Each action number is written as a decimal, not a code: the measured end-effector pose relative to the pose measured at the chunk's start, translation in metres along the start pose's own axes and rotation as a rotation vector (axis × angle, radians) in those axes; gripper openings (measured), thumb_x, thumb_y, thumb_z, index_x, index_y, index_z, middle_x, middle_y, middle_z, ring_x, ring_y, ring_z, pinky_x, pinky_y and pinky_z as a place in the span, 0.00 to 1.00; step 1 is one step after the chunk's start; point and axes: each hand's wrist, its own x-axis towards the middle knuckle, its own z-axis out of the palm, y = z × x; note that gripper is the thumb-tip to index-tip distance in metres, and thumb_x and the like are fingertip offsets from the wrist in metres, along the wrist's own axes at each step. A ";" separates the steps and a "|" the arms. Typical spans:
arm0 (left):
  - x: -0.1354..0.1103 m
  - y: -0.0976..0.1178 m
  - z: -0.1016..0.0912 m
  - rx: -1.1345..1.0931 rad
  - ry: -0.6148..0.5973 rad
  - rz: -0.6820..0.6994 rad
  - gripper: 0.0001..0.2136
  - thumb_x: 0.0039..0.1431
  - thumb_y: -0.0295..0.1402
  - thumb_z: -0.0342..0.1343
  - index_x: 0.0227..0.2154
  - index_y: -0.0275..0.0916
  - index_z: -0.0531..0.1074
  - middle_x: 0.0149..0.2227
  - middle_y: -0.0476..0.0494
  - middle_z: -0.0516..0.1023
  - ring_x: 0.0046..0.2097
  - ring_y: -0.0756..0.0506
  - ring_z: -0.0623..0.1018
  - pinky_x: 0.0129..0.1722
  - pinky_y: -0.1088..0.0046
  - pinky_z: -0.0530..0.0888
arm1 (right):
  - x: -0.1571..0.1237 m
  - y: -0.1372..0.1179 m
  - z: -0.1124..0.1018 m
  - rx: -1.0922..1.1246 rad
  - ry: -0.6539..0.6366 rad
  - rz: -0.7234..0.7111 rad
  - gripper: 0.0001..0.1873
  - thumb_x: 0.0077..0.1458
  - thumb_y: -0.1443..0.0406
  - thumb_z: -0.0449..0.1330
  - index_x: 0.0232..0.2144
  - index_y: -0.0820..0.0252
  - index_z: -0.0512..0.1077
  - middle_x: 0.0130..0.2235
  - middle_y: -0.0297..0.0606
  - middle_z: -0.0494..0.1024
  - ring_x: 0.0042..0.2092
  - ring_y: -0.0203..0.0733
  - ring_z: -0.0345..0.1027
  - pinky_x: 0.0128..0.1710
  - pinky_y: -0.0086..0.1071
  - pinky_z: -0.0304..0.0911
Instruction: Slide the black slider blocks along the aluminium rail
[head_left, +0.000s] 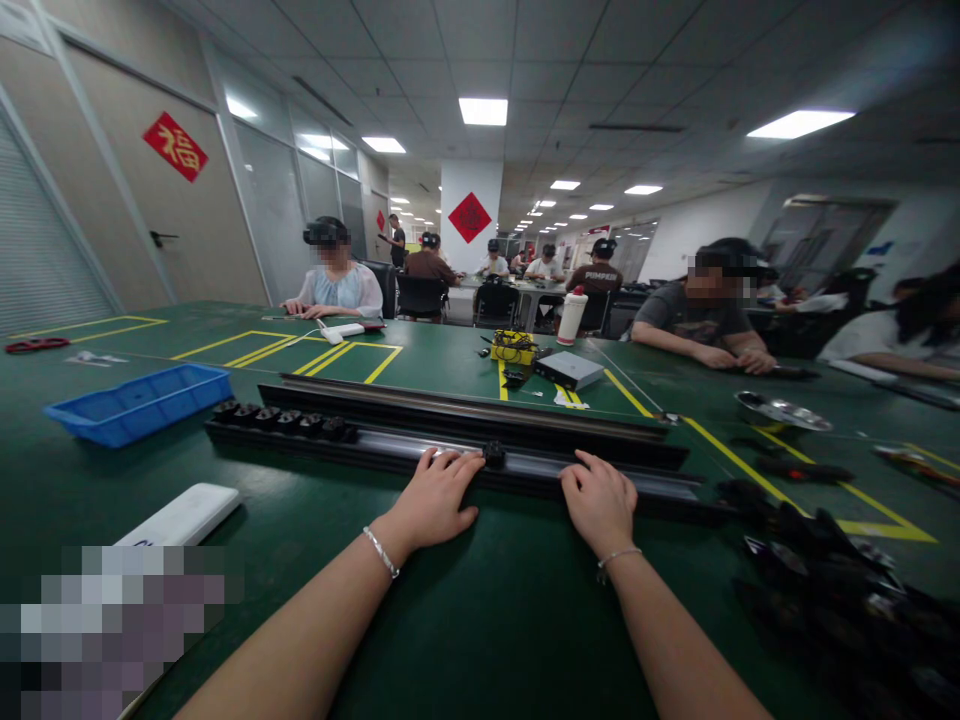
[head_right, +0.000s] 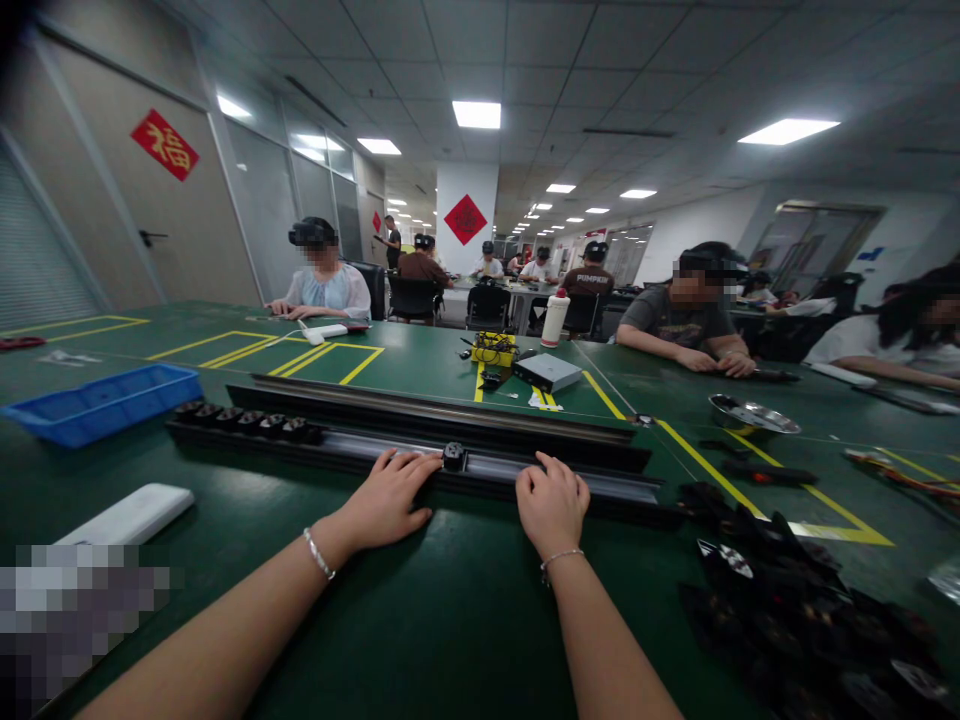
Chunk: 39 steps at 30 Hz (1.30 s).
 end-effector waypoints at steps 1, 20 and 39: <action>0.000 0.000 0.000 -0.002 -0.001 0.001 0.30 0.50 0.39 0.55 0.58 0.46 0.57 0.61 0.45 0.63 0.59 0.39 0.62 0.60 0.52 0.51 | 0.000 0.000 0.000 0.000 0.000 0.001 0.18 0.55 0.62 0.47 0.26 0.53 0.77 0.53 0.35 0.72 0.56 0.45 0.57 0.55 0.46 0.46; 0.004 0.003 -0.003 -0.040 -0.010 -0.034 0.30 0.49 0.40 0.56 0.56 0.47 0.58 0.57 0.45 0.67 0.54 0.38 0.67 0.54 0.56 0.57 | -0.007 -0.015 0.001 0.132 -0.050 -0.129 0.18 0.57 0.61 0.47 0.42 0.55 0.73 0.55 0.40 0.70 0.56 0.44 0.59 0.57 0.45 0.46; 0.003 0.003 -0.001 -0.118 -0.009 0.024 0.28 0.49 0.35 0.56 0.55 0.45 0.59 0.57 0.45 0.68 0.58 0.41 0.64 0.62 0.53 0.44 | -0.026 -0.042 0.005 -0.041 -0.242 -0.462 0.27 0.56 0.59 0.52 0.58 0.43 0.61 0.63 0.35 0.59 0.63 0.46 0.47 0.61 0.49 0.40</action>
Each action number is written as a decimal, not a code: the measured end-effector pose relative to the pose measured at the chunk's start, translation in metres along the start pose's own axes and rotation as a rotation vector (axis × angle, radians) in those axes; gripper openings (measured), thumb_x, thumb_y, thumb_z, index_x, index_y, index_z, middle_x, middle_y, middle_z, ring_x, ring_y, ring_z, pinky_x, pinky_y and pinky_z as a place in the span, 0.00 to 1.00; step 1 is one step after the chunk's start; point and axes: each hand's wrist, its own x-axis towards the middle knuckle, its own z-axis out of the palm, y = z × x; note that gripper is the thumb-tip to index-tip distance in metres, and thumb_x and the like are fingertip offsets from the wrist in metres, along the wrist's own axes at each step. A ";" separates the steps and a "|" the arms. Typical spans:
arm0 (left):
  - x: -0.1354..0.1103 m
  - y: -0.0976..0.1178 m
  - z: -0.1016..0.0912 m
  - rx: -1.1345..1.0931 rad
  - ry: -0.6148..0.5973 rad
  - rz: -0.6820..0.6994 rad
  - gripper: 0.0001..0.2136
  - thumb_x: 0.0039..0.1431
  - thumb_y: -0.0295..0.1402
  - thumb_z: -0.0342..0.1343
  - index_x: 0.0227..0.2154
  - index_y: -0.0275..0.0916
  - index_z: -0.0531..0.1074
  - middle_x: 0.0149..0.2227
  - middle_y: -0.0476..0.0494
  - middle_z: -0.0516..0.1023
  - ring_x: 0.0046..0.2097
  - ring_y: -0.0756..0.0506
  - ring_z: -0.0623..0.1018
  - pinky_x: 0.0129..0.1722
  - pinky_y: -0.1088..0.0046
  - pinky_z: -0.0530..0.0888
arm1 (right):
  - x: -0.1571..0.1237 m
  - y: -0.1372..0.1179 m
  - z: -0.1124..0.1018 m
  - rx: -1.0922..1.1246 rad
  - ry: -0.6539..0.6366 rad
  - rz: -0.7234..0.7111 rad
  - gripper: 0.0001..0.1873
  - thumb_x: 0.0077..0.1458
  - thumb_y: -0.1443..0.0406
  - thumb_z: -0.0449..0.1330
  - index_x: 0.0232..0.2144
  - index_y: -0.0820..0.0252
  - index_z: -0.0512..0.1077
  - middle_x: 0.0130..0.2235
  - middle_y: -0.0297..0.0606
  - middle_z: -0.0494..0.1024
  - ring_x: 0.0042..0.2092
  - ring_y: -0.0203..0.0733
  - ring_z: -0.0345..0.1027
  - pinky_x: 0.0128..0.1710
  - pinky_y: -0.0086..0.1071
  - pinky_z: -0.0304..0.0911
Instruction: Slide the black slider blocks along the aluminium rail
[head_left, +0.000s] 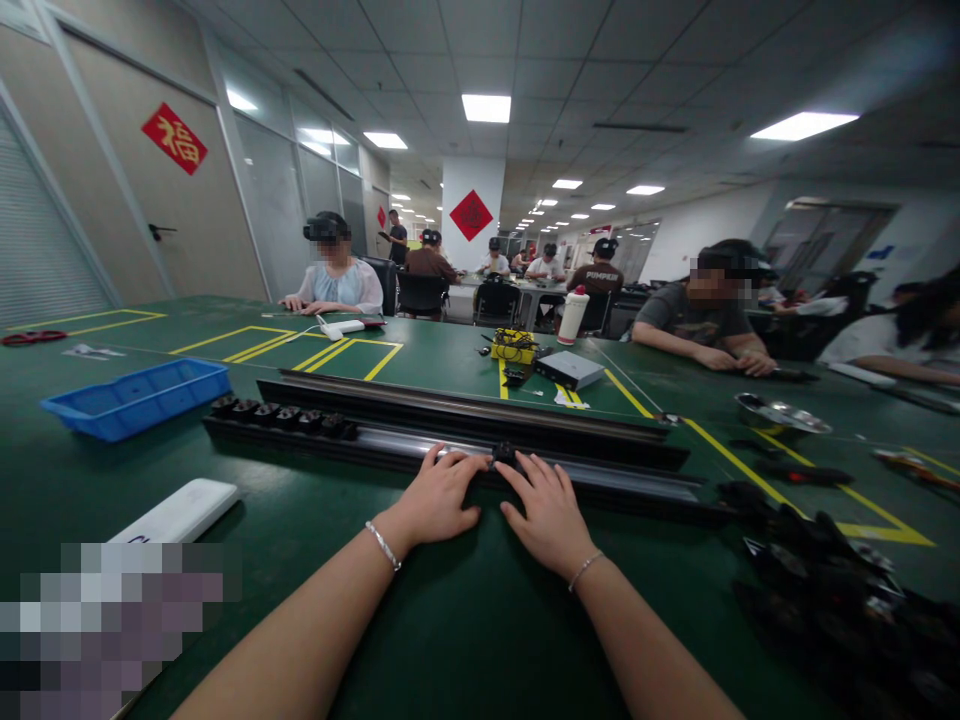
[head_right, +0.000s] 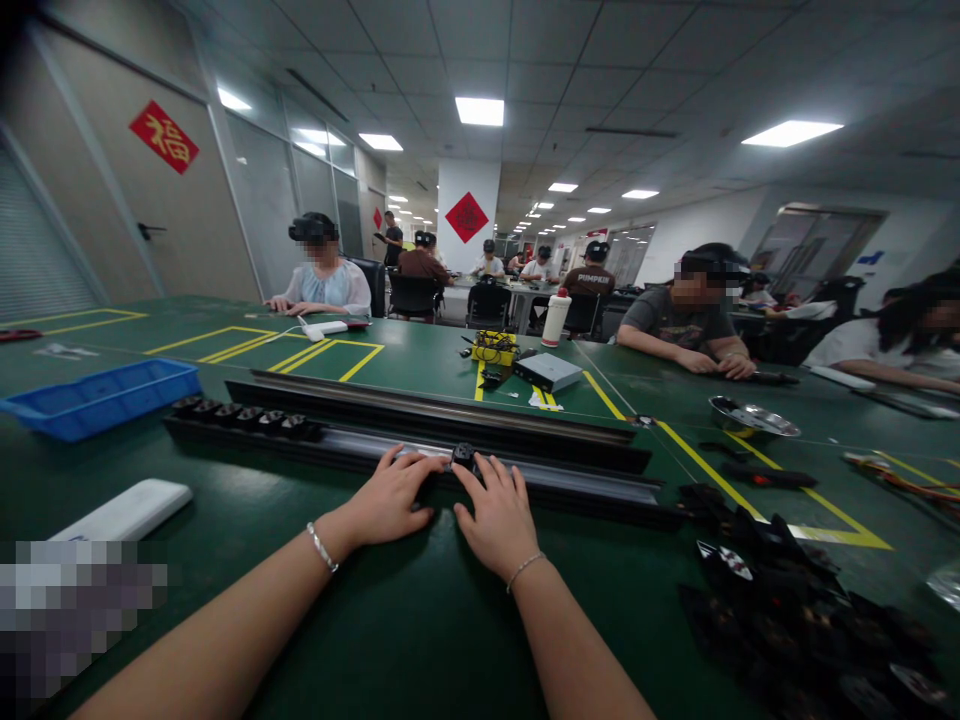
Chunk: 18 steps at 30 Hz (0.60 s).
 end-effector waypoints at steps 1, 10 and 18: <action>0.000 0.000 0.000 -0.002 0.003 0.000 0.28 0.49 0.35 0.56 0.54 0.45 0.59 0.56 0.45 0.68 0.58 0.41 0.64 0.62 0.53 0.45 | 0.000 0.000 0.000 0.000 0.003 0.000 0.27 0.55 0.59 0.52 0.58 0.43 0.61 0.62 0.35 0.60 0.63 0.46 0.47 0.61 0.49 0.40; 0.000 0.002 -0.001 -0.003 -0.001 -0.013 0.28 0.48 0.35 0.56 0.54 0.46 0.59 0.56 0.45 0.68 0.57 0.40 0.64 0.62 0.54 0.46 | 0.000 -0.001 0.001 -0.013 0.019 -0.016 0.30 0.53 0.63 0.54 0.59 0.42 0.60 0.62 0.36 0.60 0.60 0.45 0.52 0.60 0.48 0.39; 0.002 0.006 0.000 0.012 -0.007 -0.013 0.29 0.48 0.35 0.56 0.55 0.47 0.58 0.56 0.46 0.68 0.56 0.40 0.65 0.61 0.54 0.48 | 0.002 -0.009 0.001 -0.078 0.056 0.029 0.33 0.51 0.65 0.54 0.60 0.42 0.58 0.59 0.41 0.62 0.55 0.49 0.57 0.58 0.50 0.42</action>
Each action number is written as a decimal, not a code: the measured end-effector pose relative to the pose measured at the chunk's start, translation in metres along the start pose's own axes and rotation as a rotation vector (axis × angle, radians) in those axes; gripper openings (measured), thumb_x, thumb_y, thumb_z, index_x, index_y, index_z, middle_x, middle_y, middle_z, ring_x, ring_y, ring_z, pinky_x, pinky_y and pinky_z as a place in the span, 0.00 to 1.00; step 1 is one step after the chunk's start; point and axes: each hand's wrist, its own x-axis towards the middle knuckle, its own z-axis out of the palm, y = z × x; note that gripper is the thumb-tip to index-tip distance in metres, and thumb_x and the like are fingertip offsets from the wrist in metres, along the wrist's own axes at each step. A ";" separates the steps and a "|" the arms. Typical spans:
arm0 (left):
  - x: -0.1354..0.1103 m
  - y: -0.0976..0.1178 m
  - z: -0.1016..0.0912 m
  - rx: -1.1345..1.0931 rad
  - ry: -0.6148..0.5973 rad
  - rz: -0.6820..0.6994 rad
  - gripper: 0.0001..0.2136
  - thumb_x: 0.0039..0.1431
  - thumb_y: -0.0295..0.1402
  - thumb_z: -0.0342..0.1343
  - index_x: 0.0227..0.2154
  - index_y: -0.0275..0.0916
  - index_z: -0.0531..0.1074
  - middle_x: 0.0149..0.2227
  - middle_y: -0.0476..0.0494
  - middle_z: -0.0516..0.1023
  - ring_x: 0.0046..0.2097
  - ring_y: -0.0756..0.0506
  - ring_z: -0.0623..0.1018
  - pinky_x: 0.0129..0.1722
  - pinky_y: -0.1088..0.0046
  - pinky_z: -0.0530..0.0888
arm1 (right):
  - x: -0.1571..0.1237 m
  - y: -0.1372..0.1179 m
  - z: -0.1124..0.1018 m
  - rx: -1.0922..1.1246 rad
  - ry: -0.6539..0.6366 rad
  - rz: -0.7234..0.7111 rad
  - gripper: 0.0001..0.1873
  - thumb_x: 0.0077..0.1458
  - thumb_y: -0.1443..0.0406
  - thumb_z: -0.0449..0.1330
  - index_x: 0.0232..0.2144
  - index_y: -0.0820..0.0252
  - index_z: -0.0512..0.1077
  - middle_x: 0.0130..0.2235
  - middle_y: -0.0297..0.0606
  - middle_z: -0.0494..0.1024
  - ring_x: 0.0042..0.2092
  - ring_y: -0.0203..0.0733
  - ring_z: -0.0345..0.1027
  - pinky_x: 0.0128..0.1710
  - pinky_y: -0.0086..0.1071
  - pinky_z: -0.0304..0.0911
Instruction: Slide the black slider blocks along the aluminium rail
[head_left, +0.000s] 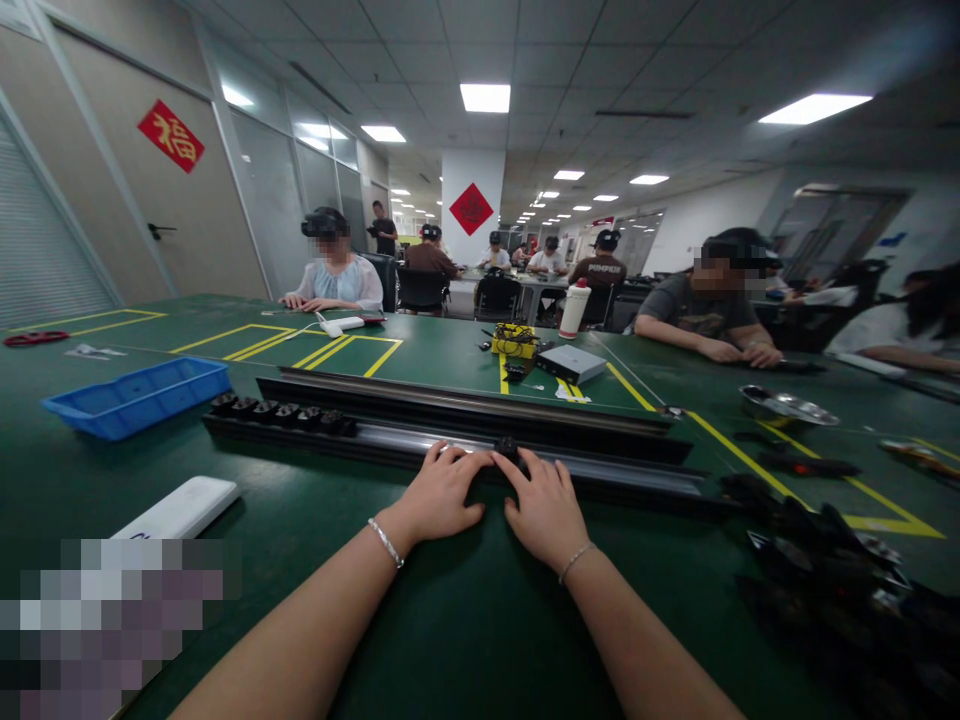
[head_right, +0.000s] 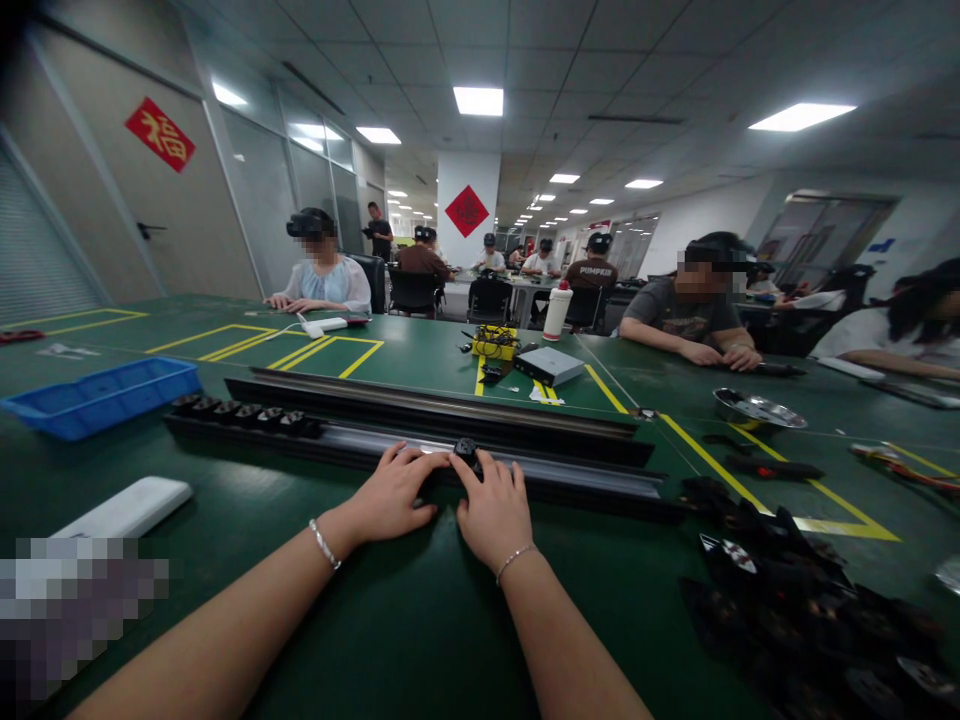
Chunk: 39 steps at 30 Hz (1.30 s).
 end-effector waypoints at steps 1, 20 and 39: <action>0.000 0.000 0.000 0.001 -0.002 -0.001 0.29 0.48 0.35 0.56 0.55 0.47 0.58 0.56 0.46 0.68 0.56 0.40 0.65 0.61 0.54 0.48 | 0.000 -0.001 -0.001 0.000 0.000 -0.002 0.33 0.51 0.65 0.54 0.60 0.42 0.58 0.59 0.41 0.62 0.55 0.49 0.58 0.58 0.49 0.42; 0.000 -0.004 0.003 0.012 0.039 0.019 0.25 0.49 0.33 0.57 0.52 0.46 0.62 0.55 0.46 0.69 0.56 0.41 0.66 0.61 0.57 0.51 | 0.000 -0.001 -0.006 0.057 0.031 0.072 0.26 0.50 0.68 0.52 0.53 0.49 0.68 0.55 0.42 0.67 0.53 0.46 0.60 0.58 0.44 0.45; 0.000 -0.007 0.006 0.013 0.065 0.032 0.25 0.49 0.33 0.58 0.52 0.46 0.62 0.54 0.46 0.69 0.55 0.41 0.66 0.59 0.57 0.52 | 0.002 0.003 -0.003 0.052 0.044 0.091 0.33 0.51 0.68 0.52 0.60 0.49 0.59 0.56 0.41 0.66 0.54 0.44 0.60 0.58 0.41 0.45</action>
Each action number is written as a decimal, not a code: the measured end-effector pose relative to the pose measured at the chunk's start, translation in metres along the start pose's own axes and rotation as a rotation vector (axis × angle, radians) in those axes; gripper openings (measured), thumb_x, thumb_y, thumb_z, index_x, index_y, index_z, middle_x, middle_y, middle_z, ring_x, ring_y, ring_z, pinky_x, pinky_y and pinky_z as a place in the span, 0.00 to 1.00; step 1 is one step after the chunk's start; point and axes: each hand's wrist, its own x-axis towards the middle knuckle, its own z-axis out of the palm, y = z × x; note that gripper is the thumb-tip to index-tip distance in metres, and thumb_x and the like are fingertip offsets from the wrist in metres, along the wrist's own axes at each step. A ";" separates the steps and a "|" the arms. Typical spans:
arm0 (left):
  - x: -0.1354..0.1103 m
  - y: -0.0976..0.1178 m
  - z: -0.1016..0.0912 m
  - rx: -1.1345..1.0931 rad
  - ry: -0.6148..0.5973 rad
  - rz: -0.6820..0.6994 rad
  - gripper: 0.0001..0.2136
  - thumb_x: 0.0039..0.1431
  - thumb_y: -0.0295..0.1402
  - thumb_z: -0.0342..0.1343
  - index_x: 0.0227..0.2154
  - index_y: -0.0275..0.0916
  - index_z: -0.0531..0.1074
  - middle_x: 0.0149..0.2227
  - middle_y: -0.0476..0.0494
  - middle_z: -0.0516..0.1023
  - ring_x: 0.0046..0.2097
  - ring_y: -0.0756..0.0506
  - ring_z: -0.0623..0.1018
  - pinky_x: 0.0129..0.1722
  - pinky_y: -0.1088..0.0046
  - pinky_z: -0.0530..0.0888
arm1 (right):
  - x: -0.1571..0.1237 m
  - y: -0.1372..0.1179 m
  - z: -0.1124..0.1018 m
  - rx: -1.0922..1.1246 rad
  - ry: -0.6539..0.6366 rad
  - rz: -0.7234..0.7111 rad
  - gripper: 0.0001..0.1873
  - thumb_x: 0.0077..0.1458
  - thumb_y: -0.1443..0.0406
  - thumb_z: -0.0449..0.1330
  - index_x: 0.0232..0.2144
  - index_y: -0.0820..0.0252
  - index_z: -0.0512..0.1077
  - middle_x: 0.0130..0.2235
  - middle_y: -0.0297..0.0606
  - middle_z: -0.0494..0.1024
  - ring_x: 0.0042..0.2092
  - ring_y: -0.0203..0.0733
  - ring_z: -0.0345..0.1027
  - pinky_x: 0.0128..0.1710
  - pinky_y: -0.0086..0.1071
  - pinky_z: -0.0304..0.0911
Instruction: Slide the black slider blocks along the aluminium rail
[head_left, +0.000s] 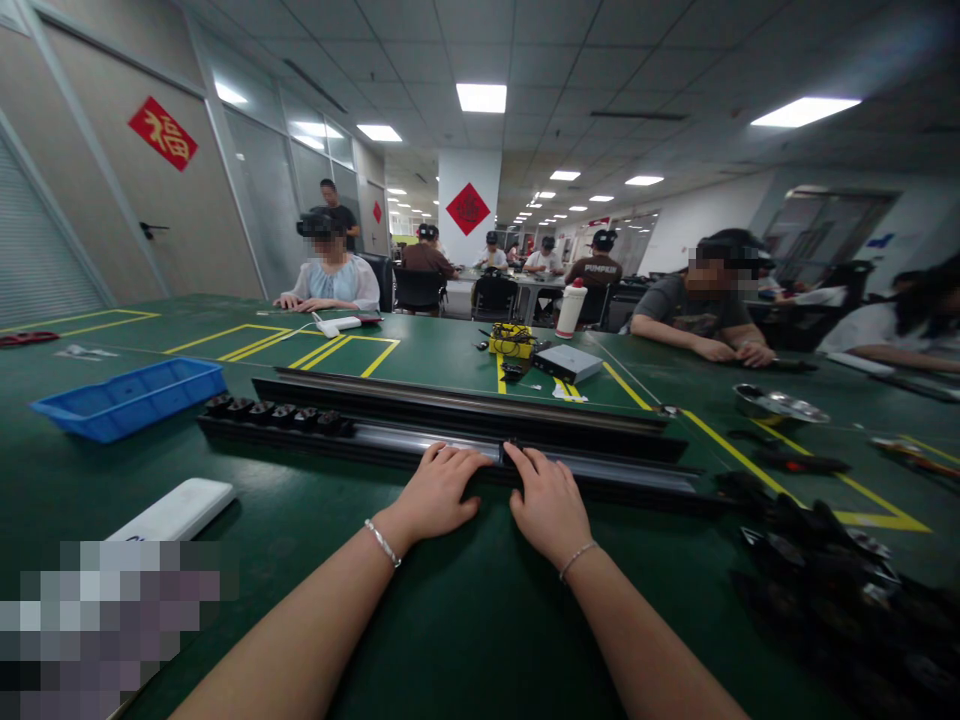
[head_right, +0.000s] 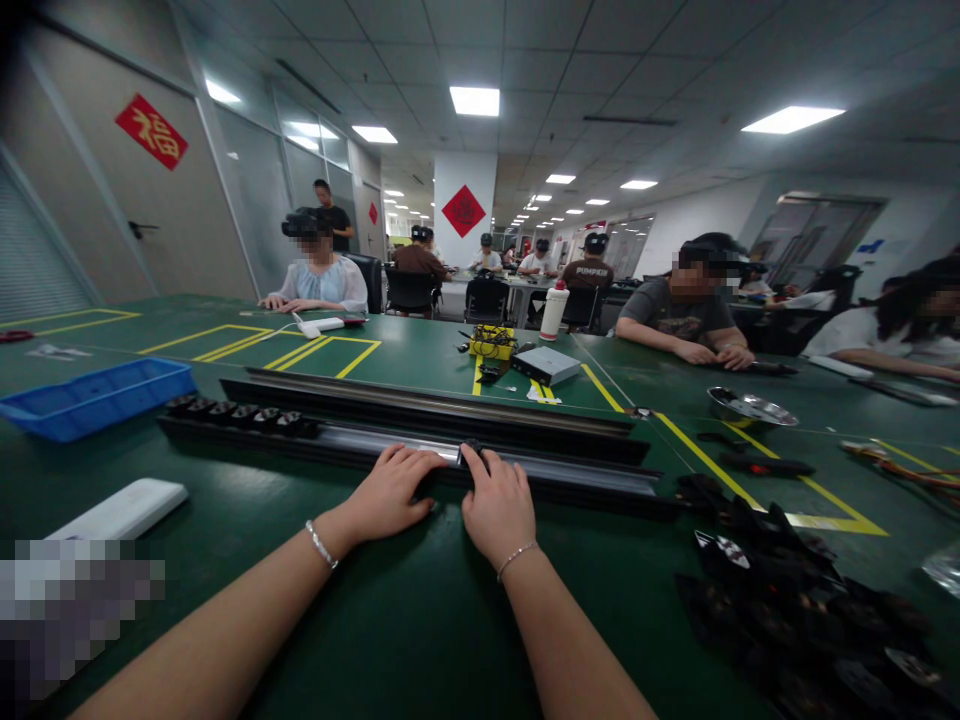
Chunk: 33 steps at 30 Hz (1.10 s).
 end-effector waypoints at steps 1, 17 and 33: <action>0.000 0.000 0.000 -0.001 -0.001 -0.001 0.25 0.49 0.33 0.58 0.52 0.46 0.62 0.54 0.46 0.69 0.55 0.41 0.66 0.59 0.57 0.52 | 0.000 0.000 0.000 -0.005 0.003 0.007 0.33 0.51 0.69 0.51 0.60 0.49 0.59 0.57 0.41 0.66 0.55 0.44 0.60 0.58 0.41 0.45; 0.000 -0.001 0.001 0.000 0.005 0.004 0.25 0.49 0.33 0.58 0.52 0.46 0.62 0.54 0.46 0.70 0.55 0.41 0.66 0.59 0.57 0.53 | 0.001 0.001 -0.004 -0.008 0.004 0.060 0.33 0.49 0.71 0.50 0.58 0.49 0.62 0.59 0.40 0.65 0.55 0.44 0.60 0.57 0.42 0.47; 0.000 -0.003 0.000 -0.019 0.003 0.008 0.24 0.50 0.32 0.57 0.52 0.46 0.62 0.54 0.46 0.70 0.55 0.42 0.66 0.59 0.58 0.53 | 0.004 0.010 -0.001 0.038 0.098 0.110 0.26 0.49 0.72 0.50 0.51 0.59 0.68 0.52 0.42 0.71 0.52 0.42 0.63 0.53 0.35 0.52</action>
